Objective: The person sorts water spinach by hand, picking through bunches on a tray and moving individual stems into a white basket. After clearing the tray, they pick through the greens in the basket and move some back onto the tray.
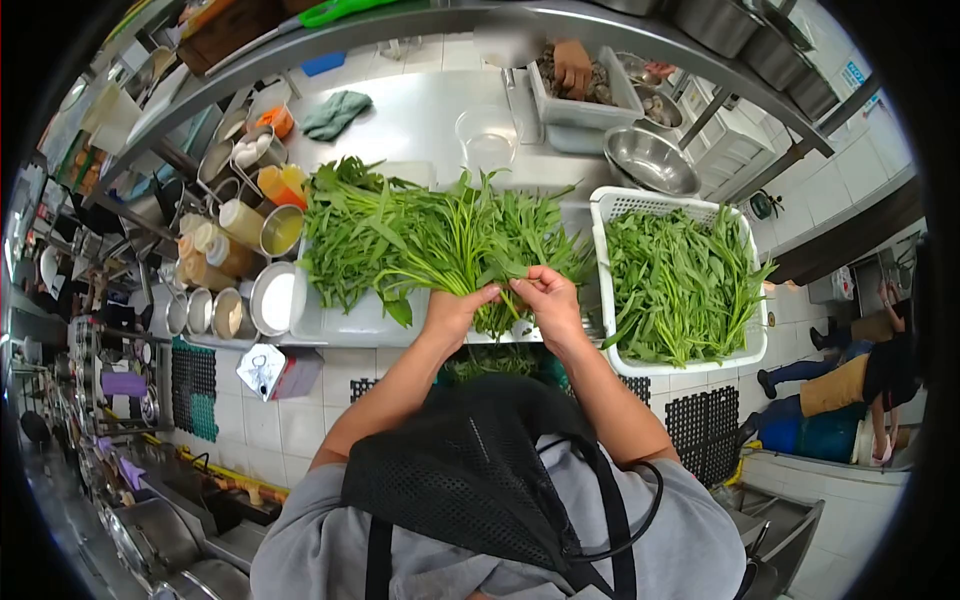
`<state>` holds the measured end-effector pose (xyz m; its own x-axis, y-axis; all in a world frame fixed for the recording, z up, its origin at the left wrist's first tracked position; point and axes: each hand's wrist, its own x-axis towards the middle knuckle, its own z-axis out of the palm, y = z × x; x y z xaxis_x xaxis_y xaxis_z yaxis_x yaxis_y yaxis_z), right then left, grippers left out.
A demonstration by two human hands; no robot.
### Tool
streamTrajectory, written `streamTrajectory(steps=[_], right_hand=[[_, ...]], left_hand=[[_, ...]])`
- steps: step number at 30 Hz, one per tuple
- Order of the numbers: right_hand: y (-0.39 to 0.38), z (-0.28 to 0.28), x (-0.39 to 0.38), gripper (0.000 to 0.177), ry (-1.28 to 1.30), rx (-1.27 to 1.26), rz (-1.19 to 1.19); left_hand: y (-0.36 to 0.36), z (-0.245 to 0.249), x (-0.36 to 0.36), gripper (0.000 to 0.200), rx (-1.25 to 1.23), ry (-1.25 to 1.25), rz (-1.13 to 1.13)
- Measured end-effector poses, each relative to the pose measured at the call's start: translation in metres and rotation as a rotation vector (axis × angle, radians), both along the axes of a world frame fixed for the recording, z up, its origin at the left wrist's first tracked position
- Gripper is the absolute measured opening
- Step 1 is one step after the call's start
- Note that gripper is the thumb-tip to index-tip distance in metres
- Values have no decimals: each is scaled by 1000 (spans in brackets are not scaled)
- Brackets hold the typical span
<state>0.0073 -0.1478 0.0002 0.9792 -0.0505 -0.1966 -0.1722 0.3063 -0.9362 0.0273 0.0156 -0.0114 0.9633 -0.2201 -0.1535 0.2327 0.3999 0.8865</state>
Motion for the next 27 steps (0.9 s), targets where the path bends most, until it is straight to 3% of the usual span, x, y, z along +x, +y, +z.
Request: streamTrajectory(steps=[8, 10, 11, 13, 15, 18, 19, 21, 23, 27], right_hand=[[6, -11, -17, 14, -97, -178, 99], [5, -15, -23, 22, -177, -426, 186], [4, -16, -24, 22, -176, -424, 182], [2, -12, -24, 30, -22, -187, 250], [-9, -14, -21, 30, 20, -112, 245], [-28, -27, -15, 29, 219, 116, 36], [-33, -31, -17, 29, 221, 118, 31], [-37, -29, -19, 27, 362, 367, -61], [-40, -17, -18, 25, 349, 338, -67], [-43, 29, -10, 28, -205, 47, -386]], left_hand=[[-5, -1, -9, 34, 56, -29, 110], [-4, -5, -9, 34, 78, -34, 90], [-3, -7, -9, 34, 97, -40, 73], [0, -3, -9, 34, 86, -15, 30], [5, 5, -7, 34, 74, 9, -9], [22, 25, -1, 35, 20, 92, 245], [30, 24, 2, 35, 21, 95, 239], [45, 24, 7, 28, -20, 56, 311], [48, 24, 4, 24, -33, 3, 301], [32, 21, -15, 23, -72, 51, 207]])
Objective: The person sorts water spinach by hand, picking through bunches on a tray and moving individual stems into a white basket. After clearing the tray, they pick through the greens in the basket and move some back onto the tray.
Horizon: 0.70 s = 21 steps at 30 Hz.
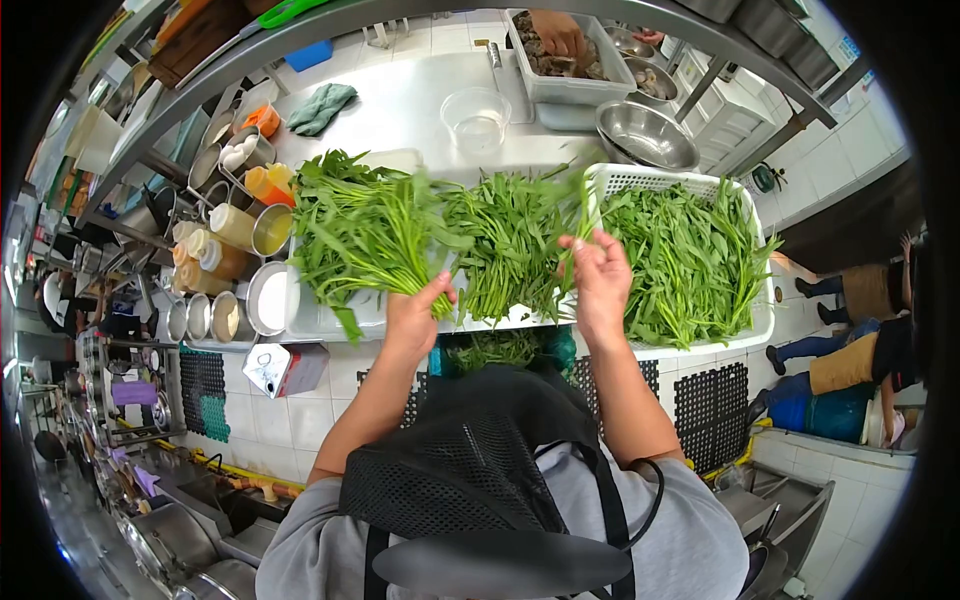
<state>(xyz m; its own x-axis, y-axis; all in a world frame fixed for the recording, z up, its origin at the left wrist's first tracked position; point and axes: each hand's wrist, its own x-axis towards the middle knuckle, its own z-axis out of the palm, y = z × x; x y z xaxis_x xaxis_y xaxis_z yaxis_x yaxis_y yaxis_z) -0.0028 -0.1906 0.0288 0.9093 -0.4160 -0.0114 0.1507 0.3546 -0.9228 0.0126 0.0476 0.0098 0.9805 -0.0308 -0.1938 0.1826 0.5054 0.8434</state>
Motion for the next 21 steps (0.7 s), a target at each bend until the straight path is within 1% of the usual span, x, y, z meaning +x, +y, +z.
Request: streamTrajectory(steps=[1, 2, 4, 5, 6, 7, 8, 9, 10, 11, 12, 13, 14, 15, 16, 17, 18, 19, 20, 21], right_hand=[[3, 17, 0, 28, -111, -21, -40], [8, 23, 0, 28, -111, -19, -44], [19, 31, 0, 30, -191, -93, -57], [26, 24, -4, 28, -167, -107, 29], [33, 15, -9, 27, -25, -248, 128], [39, 2, -14, 28, -47, -570, 265], [49, -13, -21, 25, -14, -672, 386], [60, -18, -29, 23, 2, -757, 405], [65, -17, -34, 23, -54, -873, 373], [65, -14, -37, 23, -67, -944, 443], [65, -8, -38, 24, -79, -1015, 512], [63, -9, -36, 24, -78, -1014, 512], [60, -10, -33, 25, -154, -963, 542], [57, -10, -29, 26, -232, -913, 568], [55, -11, -24, 26, -233, -913, 566], [52, -11, -19, 27, -120, -837, 445], [50, -12, -12, 27, -12, -758, 326], [46, -16, -3, 27, 10, -791, 232], [39, -19, 5, 26, 66, -988, 176], [33, -32, 12, 26, 68, -1176, 146]], left_hand=[[-5, -4, -5, 25, -15, 27, -45], [-11, -7, -8, 25, -12, 27, -49], [-23, -14, -16, 27, -77, 73, -106], [-26, -18, -18, 29, -76, 53, -159], [-30, -19, -19, 29, -77, 52, -162], [-35, -20, -20, 30, -130, 68, -165], [-36, -21, -21, 31, -183, 84, -166], [-33, -45, -19, 30, -149, 73, -161], [-28, -53, -18, 30, -149, 72, -158], [-23, -61, -18, 30, -147, 62, -174], [-21, -54, -18, 30, -144, 53, -192], [-21, -45, -18, 28, -185, 112, -158], [-16, -40, -16, 28, -184, 112, -159], [-6, -36, -12, 25, -156, 124, -206], [-1, -26, -8, 21, -128, 136, -252], [1, -16, -6, 14, -155, 162, -163], [5, -12, -1, 14, -157, 160, -160], [12, -10, 4, 12, -231, 169, -131], [17, -8, 8, 10, -305, 176, -103], [20, -6, 11, 8, -333, 191, -93]])
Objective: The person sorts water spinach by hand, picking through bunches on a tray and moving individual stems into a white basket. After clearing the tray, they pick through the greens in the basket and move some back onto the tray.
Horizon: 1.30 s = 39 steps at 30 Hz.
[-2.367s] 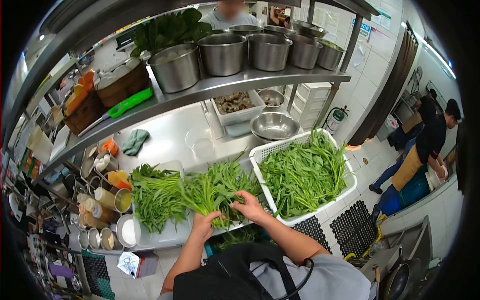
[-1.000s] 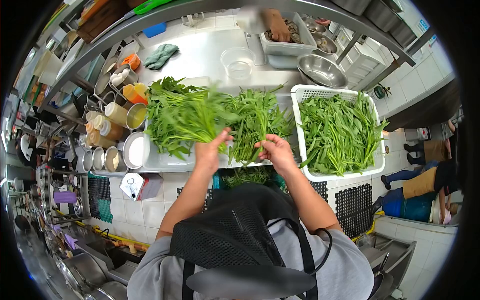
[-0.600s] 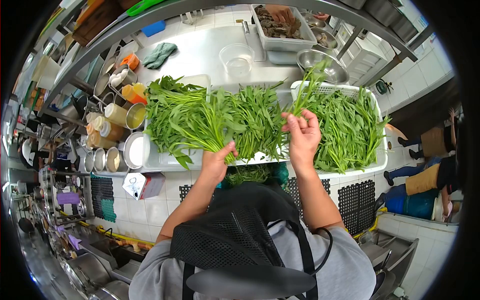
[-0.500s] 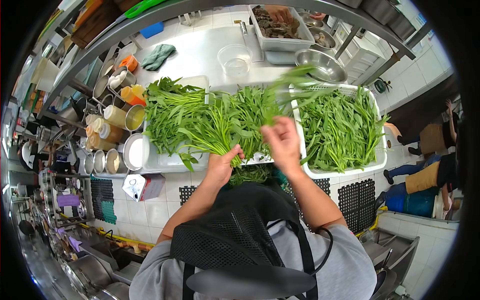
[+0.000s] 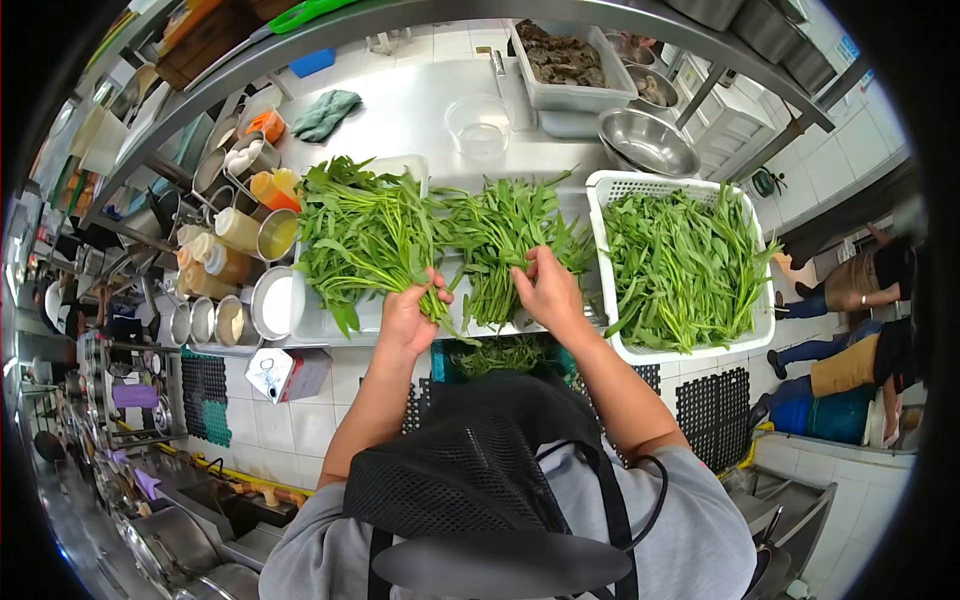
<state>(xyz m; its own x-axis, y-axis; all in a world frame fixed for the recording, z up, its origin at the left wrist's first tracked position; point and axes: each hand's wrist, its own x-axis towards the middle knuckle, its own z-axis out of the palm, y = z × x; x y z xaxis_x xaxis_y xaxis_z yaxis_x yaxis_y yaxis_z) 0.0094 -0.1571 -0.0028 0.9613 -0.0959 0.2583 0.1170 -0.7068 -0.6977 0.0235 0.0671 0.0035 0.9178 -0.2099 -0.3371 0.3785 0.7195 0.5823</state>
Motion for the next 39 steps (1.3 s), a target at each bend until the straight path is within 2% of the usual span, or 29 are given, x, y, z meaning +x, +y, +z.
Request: streamTrajectory(steps=[1, 2, 4, 5, 7, 10, 13, 15, 17, 18, 19, 22, 24, 25, 27, 29, 31, 32, 33, 36, 39], right_hand=[[-4, -11, 6, 27, -28, -188, -14], [-8, -22, 9, 27, -34, -188, -9], [-10, -26, 14, 27, 211, -225, 62], [-11, -28, 18, 27, 205, -227, 64], [-12, -21, 23, 26, 385, -75, 24], [-12, -24, 26, 26, 339, -148, 25], [-11, -32, 29, 31, 368, -146, 78], [-12, -25, 30, 27, 367, -96, 68], [-13, 7, 26, 18, 360, 740, 99], [-13, 23, 22, 9, 256, 934, 142], [-19, 23, 21, 10, 184, 1015, 177], [-32, 9, 15, 11, 231, 1057, 142], [-36, -10, 9, 13, 420, 896, 25], [-36, -13, 6, 13, 422, 894, 28], [-33, -20, -4, 13, 418, 1083, -46], [-30, -25, -8, 11, 409, 1088, -55], [-29, -33, -11, 11, 427, 1124, -46], [-30, -37, -13, 11, 428, 1127, -49], [-29, -38, -13, 11, 424, 1130, -42], [-30, -41, -21, 10, 438, 1131, -24], [-31, -44, -30, 10, 458, 1123, -11]], left_hand=[[3, -3, 2, 8, -2, -7, 5], [8, -8, 5, 10, -70, -28, -38], [12, -7, 7, 12, -136, -56, -79], [12, -7, 5, 13, -135, -28, -77], [12, -10, 3, 14, -139, -1, -73], [12, -24, 4, 16, -188, 95, -131], [4, -23, 2, 15, -129, 170, -183], [0, -31, 2, 15, -177, 151, -197], [-5, -31, 0, 15, -187, 208, -183], [-5, -31, 0, 15, -215, 194, -187], [-6, -31, 0, 15, -216, 197, -184], [-7, -34, 1, 17, -255, 188, -151], [-6, -39, 4, 13, -204, 183, -242], [-8, -39, 4, 13, -206, 183, -238], [-18, -39, -2, 16, 12, 86, -133], [-27, -45, 0, 19, 87, 83, -116], [-41, -63, 3, 22, 691, -112, -20], [-48, -63, 5, 28, 911, -73, -48], [-54, -64, 8, 28, 914, -74, -51], [-71, -69, 14, 42, 1314, -51, -67], [-75, -75, 20, 43, 1342, -45, -134]])
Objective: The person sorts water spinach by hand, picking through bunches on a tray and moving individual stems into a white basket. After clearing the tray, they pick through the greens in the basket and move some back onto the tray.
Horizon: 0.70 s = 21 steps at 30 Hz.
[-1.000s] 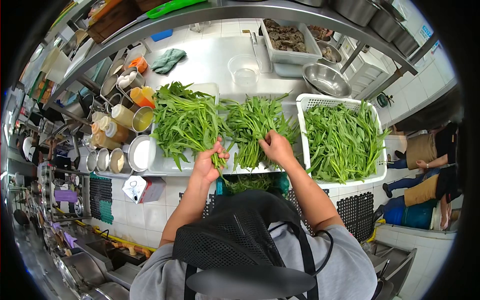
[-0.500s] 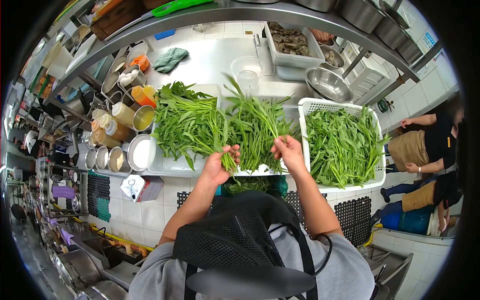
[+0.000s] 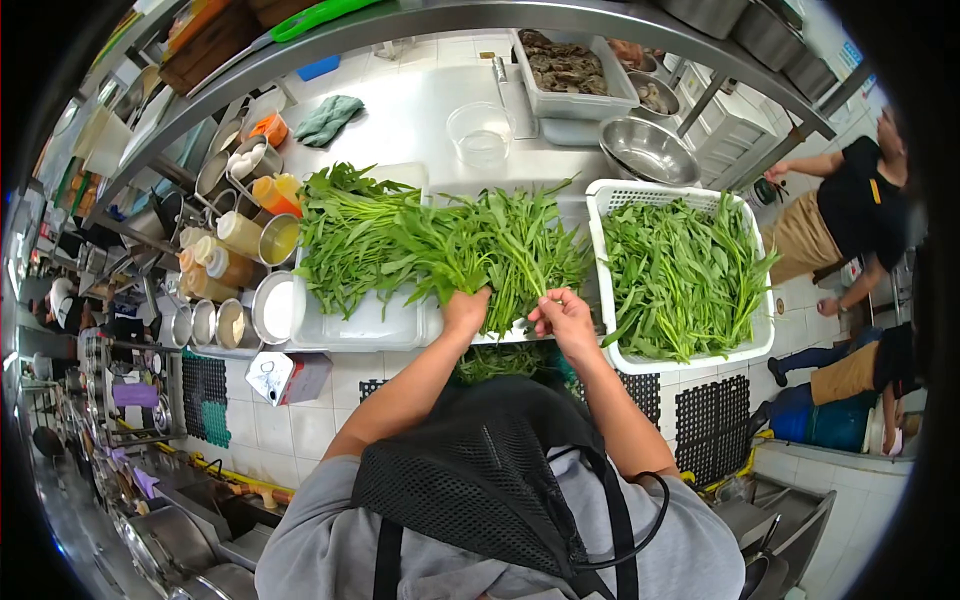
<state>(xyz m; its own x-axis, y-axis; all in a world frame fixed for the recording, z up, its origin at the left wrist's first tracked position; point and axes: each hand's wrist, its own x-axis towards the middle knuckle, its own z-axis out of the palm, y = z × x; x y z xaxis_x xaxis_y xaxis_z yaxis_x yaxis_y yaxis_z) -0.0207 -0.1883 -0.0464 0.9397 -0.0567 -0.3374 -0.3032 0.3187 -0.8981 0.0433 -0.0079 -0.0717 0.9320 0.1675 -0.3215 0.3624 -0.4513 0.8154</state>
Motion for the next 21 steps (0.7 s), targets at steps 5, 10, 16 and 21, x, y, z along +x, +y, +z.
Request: streamTrajectory(steps=[5, 10, 16, 21], right_hand=[[-9, -7, -8, 11, 57, 16, -39], [-10, -16, -11, 10, 91, 48, -92], [-7, -19, -9, 7, 165, 218, -55], [-6, 11, -12, 21, 65, 599, 138]], left_hand=[[7, 36, 8, 29, -335, -66, 54], [25, 103, 14, 21, -807, -229, -33], [37, 82, 16, 19, -986, -157, 68], [19, 37, -9, 15, -1101, 52, 171]])
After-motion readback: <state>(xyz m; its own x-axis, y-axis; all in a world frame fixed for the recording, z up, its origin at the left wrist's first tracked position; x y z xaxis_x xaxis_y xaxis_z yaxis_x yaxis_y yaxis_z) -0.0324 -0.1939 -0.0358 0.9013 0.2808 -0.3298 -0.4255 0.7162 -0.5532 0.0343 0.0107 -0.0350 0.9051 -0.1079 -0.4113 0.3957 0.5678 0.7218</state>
